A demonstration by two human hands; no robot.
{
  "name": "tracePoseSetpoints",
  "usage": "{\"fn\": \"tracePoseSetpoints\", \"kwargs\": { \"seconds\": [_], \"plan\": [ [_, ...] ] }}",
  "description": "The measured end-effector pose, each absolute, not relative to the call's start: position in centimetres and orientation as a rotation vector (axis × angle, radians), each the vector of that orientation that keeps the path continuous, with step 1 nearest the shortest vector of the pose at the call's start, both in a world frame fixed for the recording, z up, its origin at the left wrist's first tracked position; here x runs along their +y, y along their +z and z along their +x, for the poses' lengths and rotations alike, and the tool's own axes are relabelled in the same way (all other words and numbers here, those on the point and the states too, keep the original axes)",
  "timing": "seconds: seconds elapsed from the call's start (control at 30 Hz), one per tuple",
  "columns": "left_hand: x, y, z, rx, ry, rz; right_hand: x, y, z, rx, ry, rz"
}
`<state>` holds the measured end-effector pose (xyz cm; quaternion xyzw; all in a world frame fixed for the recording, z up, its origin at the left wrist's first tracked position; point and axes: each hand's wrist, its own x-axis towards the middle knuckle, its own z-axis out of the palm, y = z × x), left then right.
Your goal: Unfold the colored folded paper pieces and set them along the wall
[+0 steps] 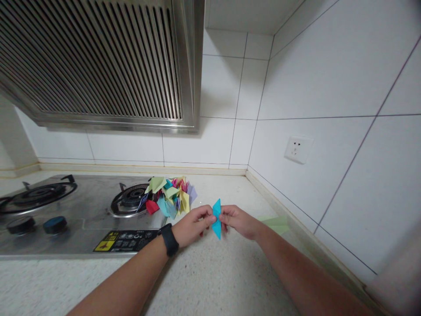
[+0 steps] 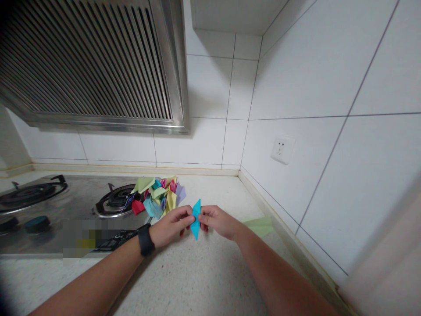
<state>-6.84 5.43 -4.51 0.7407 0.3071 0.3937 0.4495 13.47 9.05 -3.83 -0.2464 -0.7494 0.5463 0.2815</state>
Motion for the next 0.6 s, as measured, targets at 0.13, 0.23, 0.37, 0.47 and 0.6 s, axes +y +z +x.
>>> {"fn": "tracePoseSetpoints", "kwargs": {
  "seconds": [0.13,0.23,0.37,0.47,0.6],
  "plan": [
    [5.3,-4.1,-6.7,0.812,0.987,1.882,8.8,-3.5,13.3,-1.994,1.446,-0.684],
    [5.2,-3.7,-6.8,0.920,1.095,2.099,9.1,-3.6,13.2,-1.996,1.361,-0.717],
    [4.7,-2.6,-7.2,1.137,1.040,2.605,9.8,-3.9,13.6,-1.994,1.202,-0.781],
    [4.4,-1.7,-7.5,1.206,0.818,2.941,10.1,-3.9,13.9,-2.014,1.104,-0.831],
    [4.3,-1.1,-7.6,1.233,0.713,3.086,9.9,-3.6,14.0,-2.022,1.094,-0.842]
  ]
}}
